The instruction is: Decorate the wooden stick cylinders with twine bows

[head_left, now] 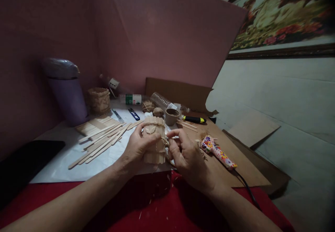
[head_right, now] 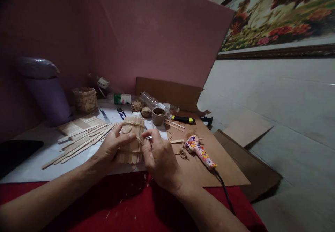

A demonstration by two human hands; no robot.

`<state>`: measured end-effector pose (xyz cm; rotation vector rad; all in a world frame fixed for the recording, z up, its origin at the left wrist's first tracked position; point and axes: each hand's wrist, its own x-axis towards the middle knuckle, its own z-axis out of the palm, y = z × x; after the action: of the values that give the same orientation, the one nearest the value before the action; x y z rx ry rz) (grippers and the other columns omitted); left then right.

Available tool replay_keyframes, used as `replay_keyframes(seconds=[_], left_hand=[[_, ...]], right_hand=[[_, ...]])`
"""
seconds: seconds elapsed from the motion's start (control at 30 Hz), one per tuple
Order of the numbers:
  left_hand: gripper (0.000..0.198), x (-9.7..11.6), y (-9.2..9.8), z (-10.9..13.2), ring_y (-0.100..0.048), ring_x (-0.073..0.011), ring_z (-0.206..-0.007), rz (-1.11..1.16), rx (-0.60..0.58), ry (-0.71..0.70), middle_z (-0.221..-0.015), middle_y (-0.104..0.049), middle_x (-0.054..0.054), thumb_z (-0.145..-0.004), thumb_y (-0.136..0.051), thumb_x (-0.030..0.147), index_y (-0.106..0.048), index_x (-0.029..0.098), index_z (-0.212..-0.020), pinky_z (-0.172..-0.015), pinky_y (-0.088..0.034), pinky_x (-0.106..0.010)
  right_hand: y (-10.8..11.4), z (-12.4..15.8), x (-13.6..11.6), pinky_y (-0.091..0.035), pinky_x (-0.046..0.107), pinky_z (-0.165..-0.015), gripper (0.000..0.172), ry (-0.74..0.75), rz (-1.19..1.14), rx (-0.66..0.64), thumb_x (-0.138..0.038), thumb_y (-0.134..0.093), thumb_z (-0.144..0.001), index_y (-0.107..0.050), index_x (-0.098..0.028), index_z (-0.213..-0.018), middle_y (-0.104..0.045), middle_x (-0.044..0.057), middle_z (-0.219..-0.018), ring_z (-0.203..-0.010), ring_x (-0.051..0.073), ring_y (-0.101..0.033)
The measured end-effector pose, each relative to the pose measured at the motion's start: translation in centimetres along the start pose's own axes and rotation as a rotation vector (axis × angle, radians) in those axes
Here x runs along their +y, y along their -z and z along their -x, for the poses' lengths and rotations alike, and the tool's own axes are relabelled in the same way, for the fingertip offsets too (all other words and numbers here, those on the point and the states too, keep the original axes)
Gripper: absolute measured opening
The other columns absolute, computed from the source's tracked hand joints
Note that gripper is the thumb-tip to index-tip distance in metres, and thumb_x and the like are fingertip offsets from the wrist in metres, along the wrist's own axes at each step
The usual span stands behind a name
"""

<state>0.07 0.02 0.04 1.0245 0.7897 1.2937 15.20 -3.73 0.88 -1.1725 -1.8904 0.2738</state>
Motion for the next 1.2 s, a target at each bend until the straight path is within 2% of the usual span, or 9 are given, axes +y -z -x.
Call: replay_keyframes(seconds=[0.13,0.23,0.4,0.53,0.67,0.87,1.2], left_hand=[[0.058,0.09,0.06,0.04,-0.065,-0.0179,-0.068,0.020,0.007,0.014,-0.090,-0.068,-0.006,-0.064,-0.079,0.034,-0.054,0.018,-0.114,-0.063,-0.052,-0.029],[0.059,0.04,0.09,-0.12,-0.065,-0.0175,-0.070,0.027,-0.006,0.000,-0.092,-0.068,-0.006,-0.063,-0.080,0.032,-0.054,0.018,-0.114,-0.065,-0.052,-0.029],[0.063,-0.34,0.17,-0.39,-0.067,-0.0205,-0.076,-0.006,-0.005,-0.046,-0.095,-0.069,-0.008,-0.058,-0.082,0.034,-0.055,0.017,-0.112,-0.069,-0.053,-0.031],[0.064,-0.29,0.04,-0.23,-0.066,-0.0198,-0.072,-0.002,-0.004,-0.051,-0.092,-0.070,-0.007,-0.056,-0.084,0.035,-0.056,0.017,-0.111,-0.068,-0.052,-0.030],[0.062,0.01,-0.17,0.02,-0.066,-0.0197,-0.072,0.002,-0.014,-0.043,-0.091,-0.070,-0.008,-0.057,-0.084,0.035,-0.057,0.017,-0.111,-0.067,-0.052,-0.030],[0.061,-0.02,-0.15,0.01,-0.065,-0.0194,-0.072,0.015,-0.024,-0.045,-0.090,-0.069,-0.007,-0.057,-0.083,0.034,-0.058,0.017,-0.109,-0.066,-0.052,-0.030],[0.065,-0.13,-0.01,-0.15,-0.064,-0.0188,-0.076,-0.059,-0.069,-0.071,-0.090,-0.068,-0.006,-0.058,-0.083,0.034,-0.055,0.017,-0.114,-0.068,-0.050,-0.028]], right_hand=[[0.57,-0.20,-0.68,-0.041,0.026,-0.056,0.018,-0.020,-0.032,-0.037,-0.029,-0.042,-0.095,-0.055,-0.017,-0.102,-0.058,-0.001,-0.065,-0.058,0.013,-0.056],[0.63,-0.33,-0.93,-0.039,0.025,-0.052,0.021,-0.059,-0.047,-0.058,-0.036,-0.051,-0.092,-0.056,-0.016,-0.099,-0.056,-0.003,-0.061,-0.054,0.012,-0.054],[0.35,-0.33,-0.53,-0.035,0.022,-0.045,0.021,-0.132,-0.140,-0.074,-0.038,-0.052,-0.092,-0.056,-0.017,-0.094,-0.054,-0.003,-0.057,-0.048,0.011,-0.050],[0.26,-0.28,-0.36,-0.031,0.020,-0.041,0.023,-0.203,-0.269,-0.090,-0.041,-0.050,-0.093,-0.054,-0.018,-0.095,-0.053,-0.005,-0.054,-0.044,0.010,-0.046],[0.17,-0.29,-0.26,-0.034,0.020,-0.042,0.022,-0.203,-0.323,-0.102,-0.038,-0.052,-0.093,-0.053,-0.019,-0.102,-0.053,-0.006,-0.054,-0.044,0.010,-0.047],[0.11,-0.58,-0.17,-0.036,0.019,-0.042,0.022,-0.248,-0.473,-0.069,-0.037,-0.058,-0.089,-0.051,-0.019,-0.099,-0.058,-0.005,-0.060,-0.044,0.008,-0.047],[0.45,-0.64,-0.08,-0.038,0.020,-0.045,0.015,-0.190,-0.366,-0.122,-0.033,-0.051,-0.094,-0.054,-0.019,-0.089,-0.056,-0.004,-0.058,-0.046,0.008,-0.049]])
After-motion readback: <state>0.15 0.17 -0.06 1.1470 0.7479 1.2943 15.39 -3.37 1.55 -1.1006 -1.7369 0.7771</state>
